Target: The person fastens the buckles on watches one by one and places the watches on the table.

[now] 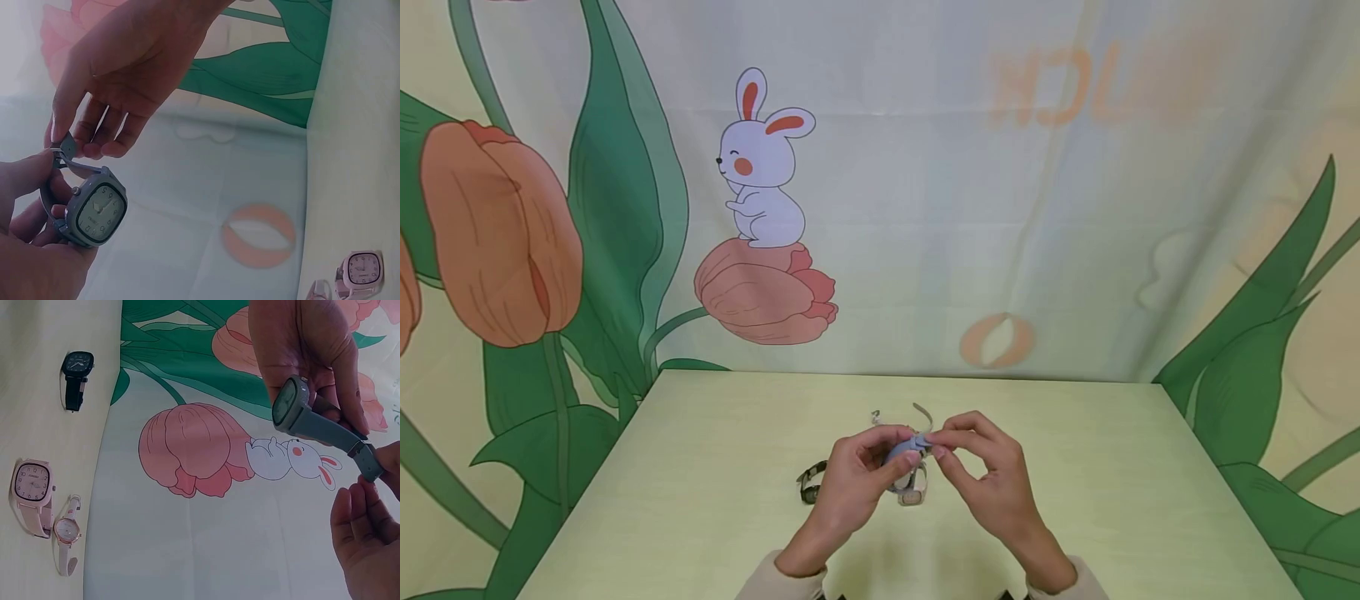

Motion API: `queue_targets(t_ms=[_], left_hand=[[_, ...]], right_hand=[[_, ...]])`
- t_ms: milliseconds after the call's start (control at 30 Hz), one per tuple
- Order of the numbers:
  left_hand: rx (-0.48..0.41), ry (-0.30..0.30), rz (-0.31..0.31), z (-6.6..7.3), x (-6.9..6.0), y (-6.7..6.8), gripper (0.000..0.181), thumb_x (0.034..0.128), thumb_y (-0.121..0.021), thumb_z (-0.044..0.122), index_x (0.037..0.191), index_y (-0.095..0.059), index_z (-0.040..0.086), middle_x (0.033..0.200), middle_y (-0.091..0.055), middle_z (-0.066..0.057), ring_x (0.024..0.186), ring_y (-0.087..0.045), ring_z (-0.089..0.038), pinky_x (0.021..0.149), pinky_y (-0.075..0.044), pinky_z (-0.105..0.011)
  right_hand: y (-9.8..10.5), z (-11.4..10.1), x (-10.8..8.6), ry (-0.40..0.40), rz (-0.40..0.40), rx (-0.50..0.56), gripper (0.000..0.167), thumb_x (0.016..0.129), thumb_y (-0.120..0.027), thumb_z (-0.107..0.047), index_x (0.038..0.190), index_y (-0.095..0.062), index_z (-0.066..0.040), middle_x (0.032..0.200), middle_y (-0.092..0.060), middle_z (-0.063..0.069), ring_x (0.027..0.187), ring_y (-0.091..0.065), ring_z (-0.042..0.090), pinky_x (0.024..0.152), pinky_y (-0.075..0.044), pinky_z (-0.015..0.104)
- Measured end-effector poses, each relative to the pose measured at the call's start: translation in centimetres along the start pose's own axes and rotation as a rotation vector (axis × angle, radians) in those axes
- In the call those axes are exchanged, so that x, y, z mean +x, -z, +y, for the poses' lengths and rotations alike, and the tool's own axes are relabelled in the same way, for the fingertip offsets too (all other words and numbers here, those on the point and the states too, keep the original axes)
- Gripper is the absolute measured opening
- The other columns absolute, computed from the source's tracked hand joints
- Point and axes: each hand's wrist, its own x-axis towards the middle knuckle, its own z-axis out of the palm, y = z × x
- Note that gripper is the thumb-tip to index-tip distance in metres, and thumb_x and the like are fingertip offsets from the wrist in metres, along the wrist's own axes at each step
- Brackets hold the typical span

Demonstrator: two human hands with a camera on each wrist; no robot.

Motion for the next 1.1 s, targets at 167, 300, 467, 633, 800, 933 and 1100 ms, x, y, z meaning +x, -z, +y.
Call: queue_targets(t_ms=[167, 300, 467, 633, 800, 933, 1100], left_hand=[[0.015, 0.000, 0.001, -0.11, -0.01, 0.00, 0.024, 0.0898, -0.072, 0.018, 0.110, -0.071, 0.005, 0.104, -0.068, -0.014, 0.087, -0.062, -0.010, 0.077, -0.054, -0.019], [0.027, 0.002, 0.011, -0.22, 0.04, 0.03, 0.024, 0.0888, -0.073, 0.017, 0.109, -0.071, 0.005, 0.103, -0.069, -0.014, 0.086, -0.063, -0.009, 0.077, -0.054, -0.019], [0.026, -0.012, 0.010, -0.15, 0.08, 0.01, 0.023, 0.0884, -0.074, 0.019, 0.107, -0.072, 0.006, 0.101, -0.069, -0.014, 0.084, -0.063, -0.009, 0.076, -0.054, -0.020], [0.017, -0.015, 0.005, 0.02, 0.03, -0.02, 0.024, 0.0889, -0.073, 0.020, 0.108, -0.071, 0.006, 0.102, -0.069, -0.014, 0.084, -0.063, -0.009, 0.076, -0.054, -0.020], [0.011, -0.010, 0.004, 0.01, -0.03, -0.03, 0.025, 0.0889, -0.073, 0.019, 0.110, -0.071, 0.005, 0.103, -0.069, -0.015, 0.085, -0.063, -0.009, 0.076, -0.054, -0.020], [0.021, -0.023, -0.004, 0.05, -0.08, 0.05, 0.028, 0.0893, -0.073, 0.018, 0.111, -0.070, 0.001, 0.105, -0.068, -0.020, 0.085, -0.063, -0.008, 0.077, -0.054, -0.019], [0.035, -0.035, -0.007, 0.02, -0.11, 0.14, 0.028, 0.0896, -0.073, 0.018, 0.111, -0.070, 0.001, 0.107, -0.068, -0.021, 0.087, -0.064, -0.008, 0.079, -0.054, -0.019]], right_hand=[[-0.08, -0.02, 0.03, 0.015, -0.022, -0.017, 0.026, 0.079, -0.067, 0.019, 0.098, -0.074, 0.003, 0.093, -0.061, 0.011, 0.083, -0.059, 0.016, 0.077, -0.048, 0.016], [-0.18, 0.15, -0.13, -0.022, -0.027, -0.003, 0.030, 0.084, -0.065, 0.015, 0.110, -0.070, 0.001, 0.099, -0.065, 0.009, 0.087, -0.062, 0.011, 0.080, -0.051, 0.016], [-0.37, 0.25, -0.41, -0.053, 0.016, 0.069, 0.029, 0.085, -0.066, 0.014, 0.110, -0.065, 0.000, 0.099, -0.068, 0.014, 0.090, -0.065, 0.010, 0.083, -0.055, 0.018], [-0.46, 0.33, -0.47, -0.014, 0.058, 0.098, 0.028, 0.083, -0.066, 0.017, 0.104, -0.069, -0.001, 0.095, -0.069, 0.015, 0.088, -0.067, 0.010, 0.082, -0.056, 0.020], [-0.41, 0.48, -0.56, 0.023, 0.073, 0.088, 0.025, 0.081, -0.069, 0.016, 0.099, -0.073, -0.001, 0.093, -0.070, 0.016, 0.088, -0.068, 0.014, 0.081, -0.056, 0.018], [-0.30, 0.59, -0.60, 0.045, 0.056, 0.018, 0.021, 0.081, -0.072, 0.010, 0.098, -0.075, -0.003, 0.093, -0.071, 0.012, 0.085, -0.068, 0.018, 0.080, -0.054, 0.015], [-0.32, 0.64, -0.55, 0.050, 0.018, -0.025, 0.027, 0.079, -0.073, 0.013, 0.099, -0.075, -0.005, 0.095, -0.070, 0.009, 0.086, -0.067, 0.017, 0.080, -0.053, 0.015]])
